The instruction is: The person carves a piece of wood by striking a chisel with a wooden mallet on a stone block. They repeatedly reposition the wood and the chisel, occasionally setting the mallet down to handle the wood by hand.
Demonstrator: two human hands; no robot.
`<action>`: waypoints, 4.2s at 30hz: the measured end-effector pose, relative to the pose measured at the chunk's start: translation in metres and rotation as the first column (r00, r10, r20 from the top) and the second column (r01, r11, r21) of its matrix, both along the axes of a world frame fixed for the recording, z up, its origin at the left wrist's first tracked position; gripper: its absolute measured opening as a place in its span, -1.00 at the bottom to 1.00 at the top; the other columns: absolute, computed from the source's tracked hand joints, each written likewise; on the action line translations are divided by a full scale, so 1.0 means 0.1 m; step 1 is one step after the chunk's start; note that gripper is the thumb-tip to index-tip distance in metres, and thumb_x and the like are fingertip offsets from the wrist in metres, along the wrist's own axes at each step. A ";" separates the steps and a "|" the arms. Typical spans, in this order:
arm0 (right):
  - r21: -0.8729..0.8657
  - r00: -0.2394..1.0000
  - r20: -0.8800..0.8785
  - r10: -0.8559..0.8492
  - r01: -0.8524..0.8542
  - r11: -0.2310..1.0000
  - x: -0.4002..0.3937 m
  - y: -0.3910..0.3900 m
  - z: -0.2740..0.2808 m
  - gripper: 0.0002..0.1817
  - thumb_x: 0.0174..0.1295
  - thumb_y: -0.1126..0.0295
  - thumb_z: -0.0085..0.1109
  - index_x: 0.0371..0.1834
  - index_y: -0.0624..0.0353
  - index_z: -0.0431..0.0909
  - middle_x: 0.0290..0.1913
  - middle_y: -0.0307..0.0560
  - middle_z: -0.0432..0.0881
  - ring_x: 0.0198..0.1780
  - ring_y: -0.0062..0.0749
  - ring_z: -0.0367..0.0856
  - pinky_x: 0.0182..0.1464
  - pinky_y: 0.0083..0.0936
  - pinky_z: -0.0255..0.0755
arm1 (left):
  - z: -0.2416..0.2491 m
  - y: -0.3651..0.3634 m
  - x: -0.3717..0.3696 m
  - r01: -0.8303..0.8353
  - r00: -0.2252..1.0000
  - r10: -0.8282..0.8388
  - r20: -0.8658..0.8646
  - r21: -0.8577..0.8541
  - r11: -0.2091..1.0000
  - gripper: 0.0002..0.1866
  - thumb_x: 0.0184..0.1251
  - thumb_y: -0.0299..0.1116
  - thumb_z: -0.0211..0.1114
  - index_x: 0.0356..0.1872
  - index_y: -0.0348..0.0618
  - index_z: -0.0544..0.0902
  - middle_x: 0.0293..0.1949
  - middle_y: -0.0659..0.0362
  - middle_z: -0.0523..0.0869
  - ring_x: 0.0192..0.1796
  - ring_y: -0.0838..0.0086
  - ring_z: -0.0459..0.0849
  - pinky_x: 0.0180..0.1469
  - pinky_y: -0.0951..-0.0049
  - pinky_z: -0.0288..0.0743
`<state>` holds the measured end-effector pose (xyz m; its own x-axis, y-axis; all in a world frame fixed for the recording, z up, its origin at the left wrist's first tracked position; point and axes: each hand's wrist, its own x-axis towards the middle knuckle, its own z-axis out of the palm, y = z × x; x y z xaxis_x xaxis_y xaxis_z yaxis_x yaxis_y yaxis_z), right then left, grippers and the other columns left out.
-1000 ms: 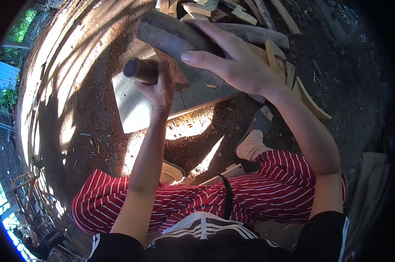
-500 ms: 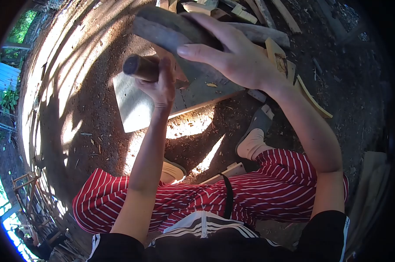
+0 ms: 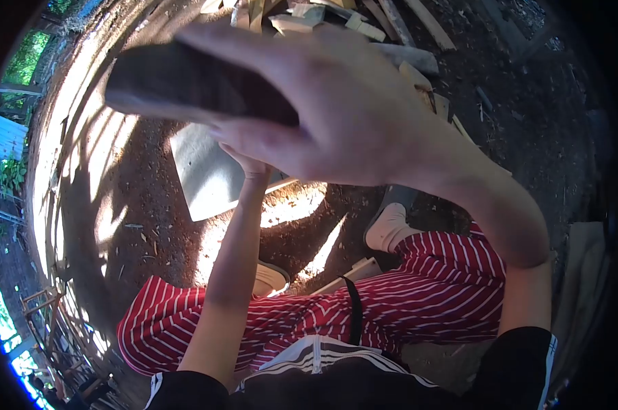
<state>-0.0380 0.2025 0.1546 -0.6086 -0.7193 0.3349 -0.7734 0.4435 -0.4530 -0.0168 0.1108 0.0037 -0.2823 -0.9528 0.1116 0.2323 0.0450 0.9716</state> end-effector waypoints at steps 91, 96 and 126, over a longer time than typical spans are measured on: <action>-0.326 0.999 -0.013 -0.040 0.034 0.945 -0.20 -0.20 0.03 -0.53 0.17 0.08 0.21 0.13 0.00 0.54 -0.44 -0.02 0.73 -0.42 -0.23 0.76 -0.31 -0.19 0.64 | -0.42 -0.85 -0.21 0.484 0.872 -0.421 0.250 -0.572 0.662 -0.63 0.01 -0.37 0.51 -0.33 -0.15 0.43 -0.42 0.30 0.50 -0.34 0.61 0.45 -0.22 0.54 0.34; -0.170 0.997 -0.037 -0.064 0.056 0.984 -0.09 -0.17 -0.04 -0.53 0.17 0.07 0.20 0.11 0.03 0.55 -0.40 0.02 0.73 -0.41 -0.13 0.75 -0.32 -0.16 0.63 | -0.31 -0.69 -0.15 0.398 0.890 -0.451 -0.065 -0.372 0.839 -0.61 -0.06 -0.33 0.53 -0.36 -0.17 0.44 -0.47 0.27 0.49 -0.38 0.61 0.42 -0.28 0.51 0.29; 0.130 0.993 -0.120 -0.016 0.031 0.991 -0.15 -0.22 0.04 -0.26 0.25 -0.08 0.17 0.47 -0.08 0.29 -0.50 -0.11 0.69 -0.60 -0.36 0.65 -0.43 -0.42 0.60 | -0.24 -0.76 -0.11 0.418 0.902 -0.422 0.089 -0.423 0.804 -0.57 0.00 -0.39 0.54 -0.25 -0.21 0.42 -0.31 0.25 0.53 -0.20 0.56 0.52 -0.11 0.44 0.44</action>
